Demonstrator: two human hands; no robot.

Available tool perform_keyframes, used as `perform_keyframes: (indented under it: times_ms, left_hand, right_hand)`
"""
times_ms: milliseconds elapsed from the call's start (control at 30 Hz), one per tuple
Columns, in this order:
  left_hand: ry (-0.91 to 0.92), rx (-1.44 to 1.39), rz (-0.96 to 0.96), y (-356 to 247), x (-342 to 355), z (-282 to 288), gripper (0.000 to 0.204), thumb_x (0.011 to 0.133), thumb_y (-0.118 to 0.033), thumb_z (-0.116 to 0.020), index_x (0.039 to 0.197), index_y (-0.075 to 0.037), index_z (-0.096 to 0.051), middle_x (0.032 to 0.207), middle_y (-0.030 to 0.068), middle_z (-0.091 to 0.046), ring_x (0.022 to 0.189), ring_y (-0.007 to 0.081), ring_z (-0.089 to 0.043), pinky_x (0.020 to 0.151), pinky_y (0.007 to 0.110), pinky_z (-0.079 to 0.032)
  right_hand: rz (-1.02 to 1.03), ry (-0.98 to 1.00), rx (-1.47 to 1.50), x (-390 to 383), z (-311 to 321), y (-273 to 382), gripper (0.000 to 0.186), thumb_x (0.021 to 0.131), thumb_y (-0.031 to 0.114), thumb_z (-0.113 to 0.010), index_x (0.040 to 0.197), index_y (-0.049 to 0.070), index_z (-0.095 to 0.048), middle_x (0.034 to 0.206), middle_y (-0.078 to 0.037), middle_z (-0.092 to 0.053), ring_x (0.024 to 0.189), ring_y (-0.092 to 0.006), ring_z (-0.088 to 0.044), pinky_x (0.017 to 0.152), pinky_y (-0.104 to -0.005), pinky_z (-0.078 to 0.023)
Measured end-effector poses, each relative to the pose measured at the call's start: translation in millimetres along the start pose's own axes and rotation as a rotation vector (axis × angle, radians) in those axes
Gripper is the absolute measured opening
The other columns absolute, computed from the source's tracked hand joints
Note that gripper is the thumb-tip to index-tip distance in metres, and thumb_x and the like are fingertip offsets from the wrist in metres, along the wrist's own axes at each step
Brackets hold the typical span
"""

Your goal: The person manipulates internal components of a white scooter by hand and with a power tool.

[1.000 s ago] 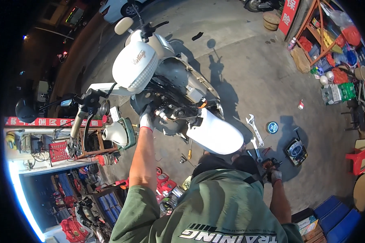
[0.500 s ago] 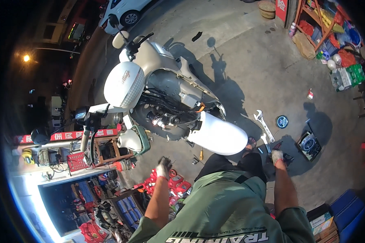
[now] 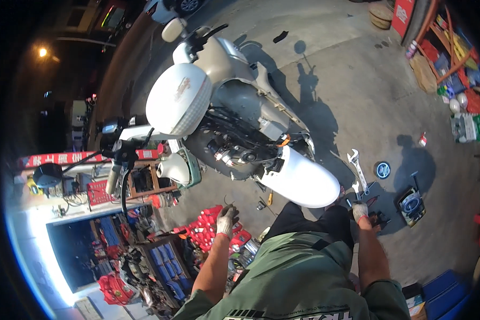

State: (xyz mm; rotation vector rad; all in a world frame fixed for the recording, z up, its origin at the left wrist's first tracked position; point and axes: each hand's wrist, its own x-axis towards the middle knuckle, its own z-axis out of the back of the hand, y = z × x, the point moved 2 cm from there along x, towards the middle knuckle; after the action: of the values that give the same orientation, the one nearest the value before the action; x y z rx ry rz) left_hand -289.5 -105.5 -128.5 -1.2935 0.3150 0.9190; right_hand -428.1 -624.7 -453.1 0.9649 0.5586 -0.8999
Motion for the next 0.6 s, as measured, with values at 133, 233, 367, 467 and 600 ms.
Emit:
perform_keyframes:
  times_ms: [133,233,367,467,600]
  left_hand:
    - [0.011,0.036,-0.06,-17.9,36.0,-21.3,0.038,0.094,-0.024,-0.058,0.127,-0.005,-0.054,0.111,0.0074,-0.064,0.099,0.0208,-0.063,0.081,0.037,-0.05]
    - [0.04,-0.05,-0.114,-34.7,68.8,-42.0,0.04,0.093,-0.023,-0.058,0.129,-0.006,-0.053,0.111,0.0082,-0.064,0.1,0.0183,-0.063,0.081,0.035,-0.05]
    - [0.006,-0.086,-0.202,-49.8,105.8,-66.5,0.041,0.088,-0.024,-0.059,0.122,-0.001,-0.06,0.111,0.0148,-0.066,0.102,0.0232,-0.063,0.086,0.032,-0.049]
    - [-0.043,-0.083,-0.316,-59.9,120.1,-81.5,0.044,0.086,-0.029,-0.058,0.119,0.001,-0.061,0.114,0.0192,-0.065,0.106,0.0283,-0.061,0.093,0.034,-0.046]
    - [-0.051,-0.098,-0.353,-67.4,133.8,-91.7,0.05,0.083,-0.039,-0.058,0.115,-0.001,-0.064,0.113,0.0218,-0.065,0.108,0.0351,-0.06,0.094,0.038,-0.045]
  right_hand:
    - [0.226,0.084,-0.211,4.3,13.8,-11.0,0.019,0.085,0.009,-0.058,0.1,0.009,-0.069,0.091,-0.009,-0.069,0.084,-0.026,-0.067,0.077,-0.0384,-0.052]
    - [0.149,0.168,0.004,-4.8,42.6,20.5,0.013,0.085,0.011,-0.058,0.092,0.009,-0.068,0.083,-0.008,-0.067,0.077,-0.0252,-0.065,0.07,-0.0379,-0.052]
    - [-0.11,0.263,0.382,-37.3,79.2,114.4,0.008,0.09,0.016,-0.055,0.09,0.011,-0.06,0.065,-0.005,-0.059,0.05,-0.0189,-0.059,0.043,-0.0343,-0.049]
    - [-0.169,0.144,0.313,-61.3,94.1,186.3,0.015,0.094,0.02,-0.049,0.096,0.011,-0.06,0.068,-0.007,-0.062,0.048,-0.0177,-0.057,0.039,-0.0313,-0.046]
    - [0.065,0.144,0.051,-80.9,106.0,265.3,0.026,0.089,0.016,-0.051,0.109,0.008,-0.065,0.067,-0.008,-0.062,0.049,-0.0179,-0.057,0.042,-0.0315,-0.045]
